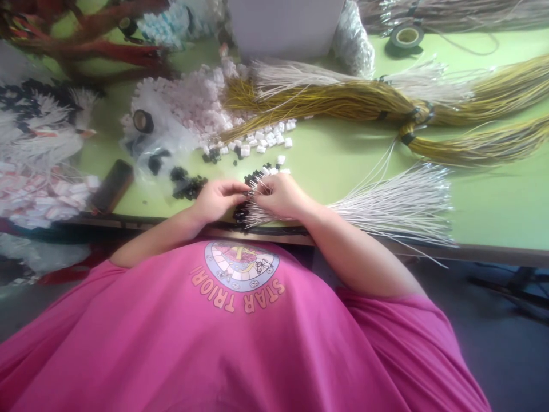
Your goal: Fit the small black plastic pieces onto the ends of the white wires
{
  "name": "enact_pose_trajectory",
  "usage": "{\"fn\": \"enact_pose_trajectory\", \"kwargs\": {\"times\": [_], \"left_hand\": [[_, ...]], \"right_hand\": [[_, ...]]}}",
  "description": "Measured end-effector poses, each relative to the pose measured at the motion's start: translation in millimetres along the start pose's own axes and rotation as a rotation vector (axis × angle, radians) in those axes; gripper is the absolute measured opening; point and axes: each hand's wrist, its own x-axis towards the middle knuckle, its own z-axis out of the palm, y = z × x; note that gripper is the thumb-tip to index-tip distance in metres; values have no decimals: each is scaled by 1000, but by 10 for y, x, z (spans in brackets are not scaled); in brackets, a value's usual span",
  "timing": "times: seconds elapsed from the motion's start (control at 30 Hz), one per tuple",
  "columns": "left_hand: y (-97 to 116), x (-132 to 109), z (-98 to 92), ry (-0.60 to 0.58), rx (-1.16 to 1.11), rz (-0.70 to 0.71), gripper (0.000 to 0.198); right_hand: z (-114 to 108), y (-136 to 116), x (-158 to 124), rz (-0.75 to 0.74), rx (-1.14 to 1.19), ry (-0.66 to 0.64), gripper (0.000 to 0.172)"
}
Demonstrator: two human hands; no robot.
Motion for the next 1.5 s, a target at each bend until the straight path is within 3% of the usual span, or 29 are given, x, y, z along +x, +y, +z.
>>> {"fn": "enact_pose_trajectory", "kwargs": {"times": [0.57,0.77,0.87,0.93,1.0,1.1,1.2,1.33,1.5], "left_hand": [[-66,-8,73,57,201,183,13],[98,-6,-146,-23,446,196,14],[165,121,-336,-26,615,140,28],[152,263,-426,54,751,136,33],[93,417,-464,140,897,150,30],[-15,599,-449,150,1021,142,28],[-53,667,-423,132,1032,124,22],[51,568,-436,119,972,113,21],[199,225,-366,26,606,155,14]], "right_hand": [[8,22,19,34,48,-83,18],[-36,24,23,-15,33,-36,18],[-101,38,23,19,63,-16,17],[-139,62,26,57,126,-61,18],[-165,94,30,67,208,-129,21],[-177,133,37,46,285,-196,26],[-167,146,40,30,271,-206,20],[-148,122,36,34,217,-172,16],[-142,49,13,29,202,-193,16]]}}
